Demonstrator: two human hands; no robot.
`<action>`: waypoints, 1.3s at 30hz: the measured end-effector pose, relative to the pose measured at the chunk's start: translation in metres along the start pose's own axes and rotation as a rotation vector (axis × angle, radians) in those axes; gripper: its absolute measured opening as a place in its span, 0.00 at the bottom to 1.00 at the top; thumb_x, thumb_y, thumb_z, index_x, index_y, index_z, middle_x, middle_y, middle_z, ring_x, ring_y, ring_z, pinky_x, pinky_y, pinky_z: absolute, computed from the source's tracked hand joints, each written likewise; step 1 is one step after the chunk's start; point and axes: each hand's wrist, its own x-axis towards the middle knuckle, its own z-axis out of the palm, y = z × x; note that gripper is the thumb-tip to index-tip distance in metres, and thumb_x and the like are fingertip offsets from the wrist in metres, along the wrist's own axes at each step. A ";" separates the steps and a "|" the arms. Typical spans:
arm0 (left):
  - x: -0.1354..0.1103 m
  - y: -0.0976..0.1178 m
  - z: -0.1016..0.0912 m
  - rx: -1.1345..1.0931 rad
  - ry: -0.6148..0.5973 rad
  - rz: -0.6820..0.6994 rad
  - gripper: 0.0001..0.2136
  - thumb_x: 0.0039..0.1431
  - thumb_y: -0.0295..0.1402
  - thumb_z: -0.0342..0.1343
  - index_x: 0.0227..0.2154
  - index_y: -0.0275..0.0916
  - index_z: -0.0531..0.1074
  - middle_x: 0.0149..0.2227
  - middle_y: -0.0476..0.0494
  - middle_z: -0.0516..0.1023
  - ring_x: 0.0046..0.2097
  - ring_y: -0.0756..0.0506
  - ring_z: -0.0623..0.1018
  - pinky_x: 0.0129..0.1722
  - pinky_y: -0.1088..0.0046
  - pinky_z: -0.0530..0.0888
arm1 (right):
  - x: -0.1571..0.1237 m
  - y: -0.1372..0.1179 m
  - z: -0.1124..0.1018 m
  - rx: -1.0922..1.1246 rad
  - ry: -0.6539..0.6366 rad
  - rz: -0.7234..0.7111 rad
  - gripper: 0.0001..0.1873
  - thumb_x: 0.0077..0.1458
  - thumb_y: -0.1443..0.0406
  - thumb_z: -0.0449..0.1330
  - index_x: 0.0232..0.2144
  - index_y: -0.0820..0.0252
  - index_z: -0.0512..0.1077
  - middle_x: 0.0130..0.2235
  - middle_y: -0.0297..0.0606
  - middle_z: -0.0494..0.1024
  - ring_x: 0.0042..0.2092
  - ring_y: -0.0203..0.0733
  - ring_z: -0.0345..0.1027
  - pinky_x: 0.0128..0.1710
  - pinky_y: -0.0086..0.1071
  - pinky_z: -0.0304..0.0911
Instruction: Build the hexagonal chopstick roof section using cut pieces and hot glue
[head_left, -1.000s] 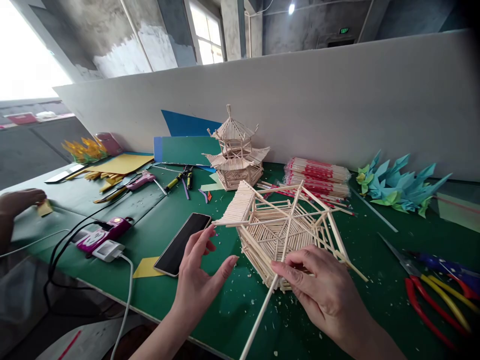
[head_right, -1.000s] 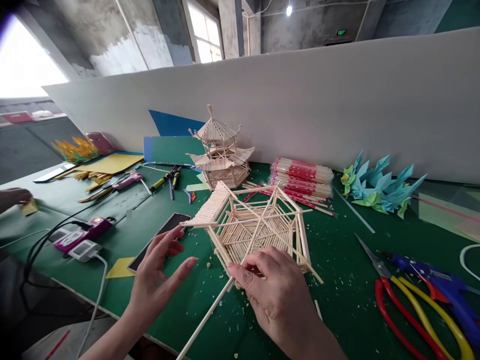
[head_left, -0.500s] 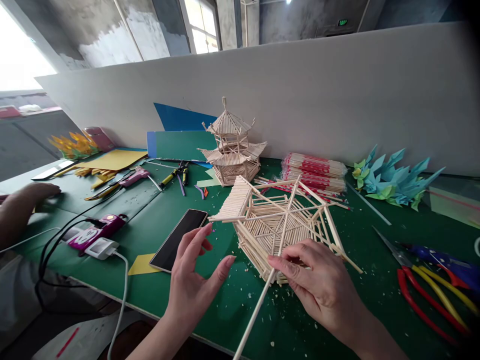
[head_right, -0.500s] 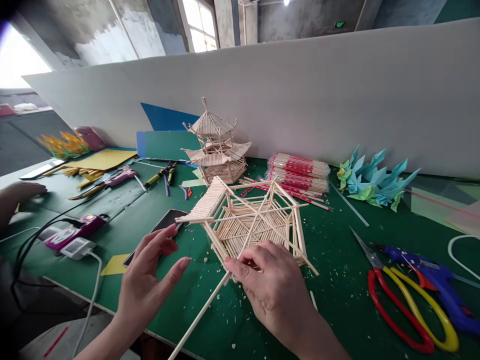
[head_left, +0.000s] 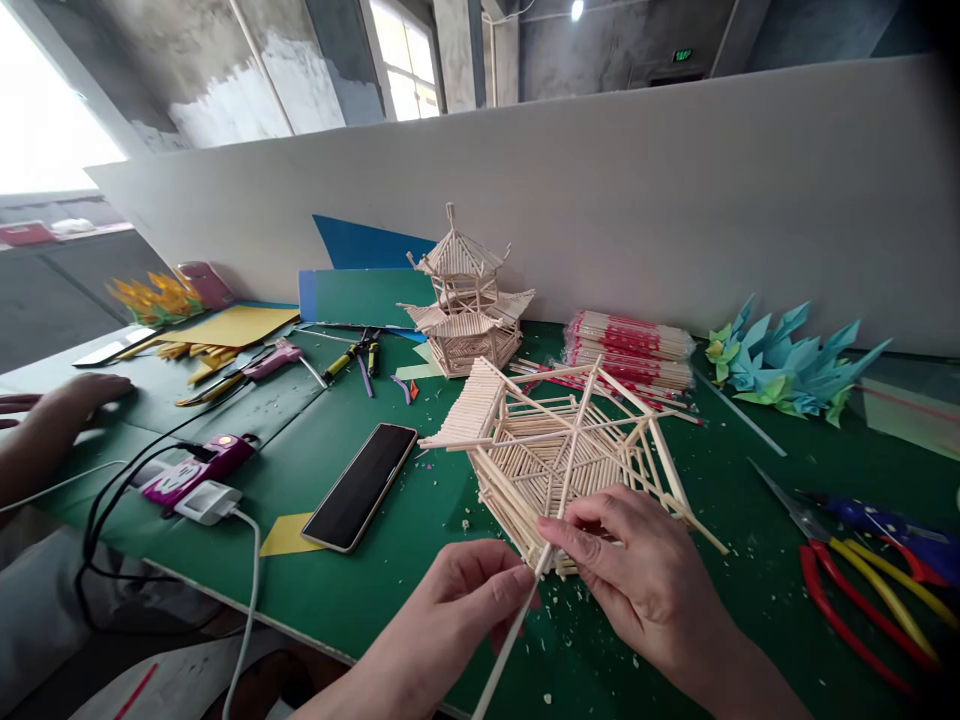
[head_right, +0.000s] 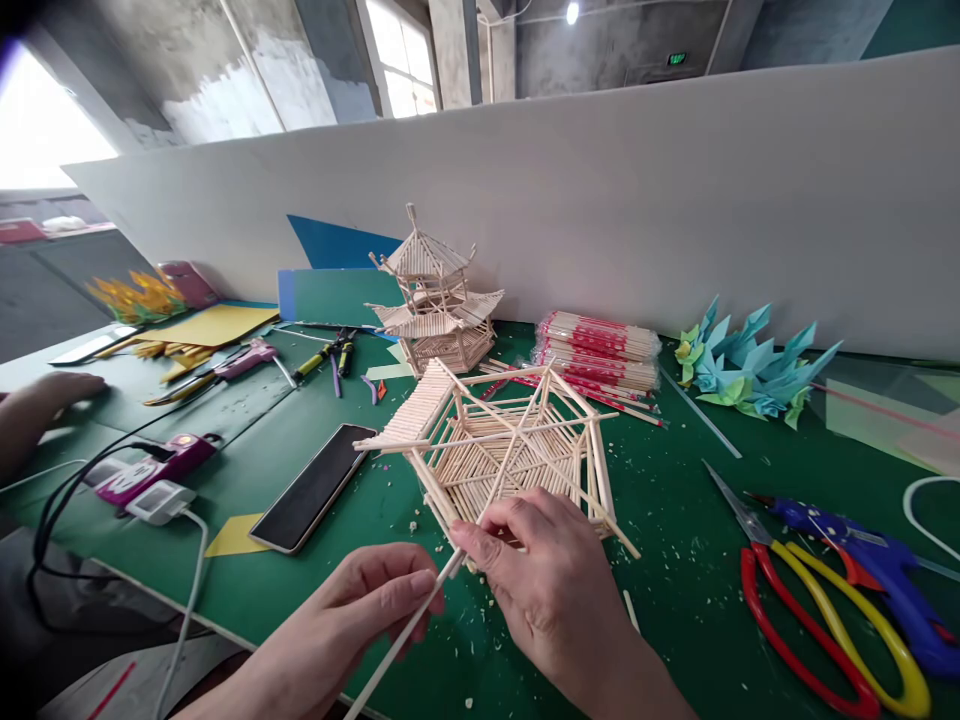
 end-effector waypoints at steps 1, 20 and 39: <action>0.000 0.000 0.001 -0.046 0.010 -0.028 0.12 0.48 0.40 0.57 0.22 0.35 0.70 0.22 0.50 0.70 0.25 0.53 0.64 0.27 0.78 0.60 | 0.000 0.000 0.001 -0.004 0.013 -0.008 0.18 0.57 0.72 0.52 0.48 0.54 0.71 0.33 0.38 0.75 0.34 0.42 0.64 0.32 0.36 0.59; -0.014 -0.003 -0.026 0.216 -0.009 0.115 0.11 0.54 0.42 0.54 0.27 0.38 0.68 0.17 0.56 0.62 0.18 0.55 0.59 0.16 0.82 0.56 | -0.004 0.002 0.002 -0.031 0.068 0.007 0.23 0.59 0.73 0.50 0.56 0.63 0.59 0.41 0.43 0.72 0.42 0.40 0.65 0.40 0.34 0.61; 0.022 0.013 -0.100 1.503 0.681 1.229 0.08 0.59 0.26 0.49 0.38 0.37 0.71 0.30 0.45 0.78 0.29 0.48 0.74 0.33 0.71 0.69 | -0.003 0.007 0.010 -0.228 0.154 -0.076 0.14 0.59 0.68 0.49 0.43 0.62 0.72 0.35 0.41 0.76 0.34 0.39 0.71 0.33 0.31 0.64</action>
